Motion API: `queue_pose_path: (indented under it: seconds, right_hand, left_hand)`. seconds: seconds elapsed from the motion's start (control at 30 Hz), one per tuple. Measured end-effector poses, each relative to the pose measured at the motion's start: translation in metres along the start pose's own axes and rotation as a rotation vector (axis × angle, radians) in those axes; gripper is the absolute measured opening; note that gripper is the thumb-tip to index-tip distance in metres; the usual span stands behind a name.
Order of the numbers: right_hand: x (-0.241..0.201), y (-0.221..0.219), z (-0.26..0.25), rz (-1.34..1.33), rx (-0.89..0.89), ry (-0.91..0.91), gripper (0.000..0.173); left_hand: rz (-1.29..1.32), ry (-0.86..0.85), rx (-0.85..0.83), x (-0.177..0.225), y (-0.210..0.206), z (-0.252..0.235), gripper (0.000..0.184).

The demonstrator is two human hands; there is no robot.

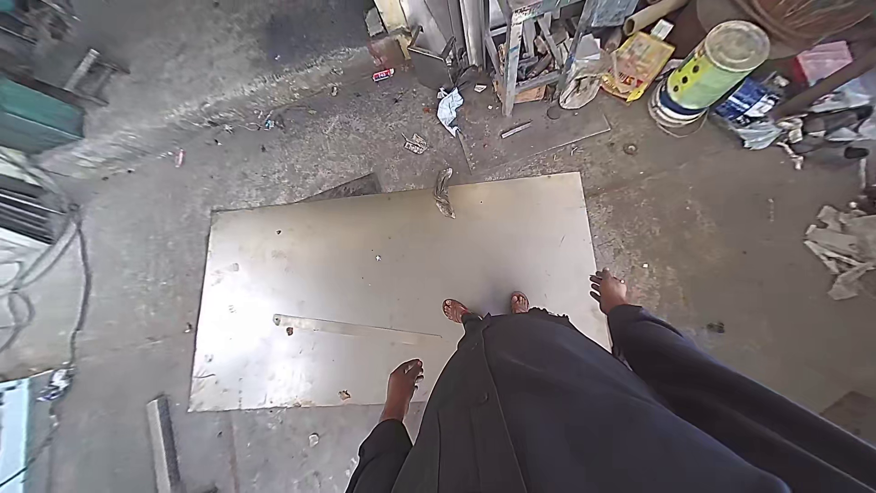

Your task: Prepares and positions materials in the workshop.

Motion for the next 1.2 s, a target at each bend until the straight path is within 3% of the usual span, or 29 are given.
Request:
queue_pose_path:
  seconds: [0.17,0.3,0.4,0.7,1.2]
  right_hand:
    - [-0.03,-0.045,0.005,-0.009,-0.105,0.059,0.051]
    - [-0.029,-0.058,0.0,0.031,-0.1,0.09,0.049]
    - [-0.022,-0.054,-0.006,0.098,-0.085,0.11,0.049]
    - [-0.018,-0.035,-0.015,0.324,-0.091,0.159,0.054]
    - [-0.032,-0.049,-0.014,0.457,-0.148,0.252,0.05]
  left_hand:
    - [-0.023,-0.011,-0.016,0.003,-0.006,-0.003,0.032]
    - [-0.063,-0.062,-0.044,-0.051,-0.019,-0.076,0.035]
    - [-0.113,-0.053,-0.051,-0.065,-0.026,-0.087,0.034]
    - [-0.24,-0.128,-0.019,-0.048,-0.031,-0.068,0.034]
    - [-0.308,-0.125,-0.003,-0.036,-0.033,-0.065,0.034]
Point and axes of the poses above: each hand's wrist, its own z-axis away from the middle knuckle, its own y-axis out of the back of the hand, x = y × z, the point moved 10 cm from there along -z, towards the middle knuckle, and after that the axes turned 11 degrees about y, right-handed, at the moved point
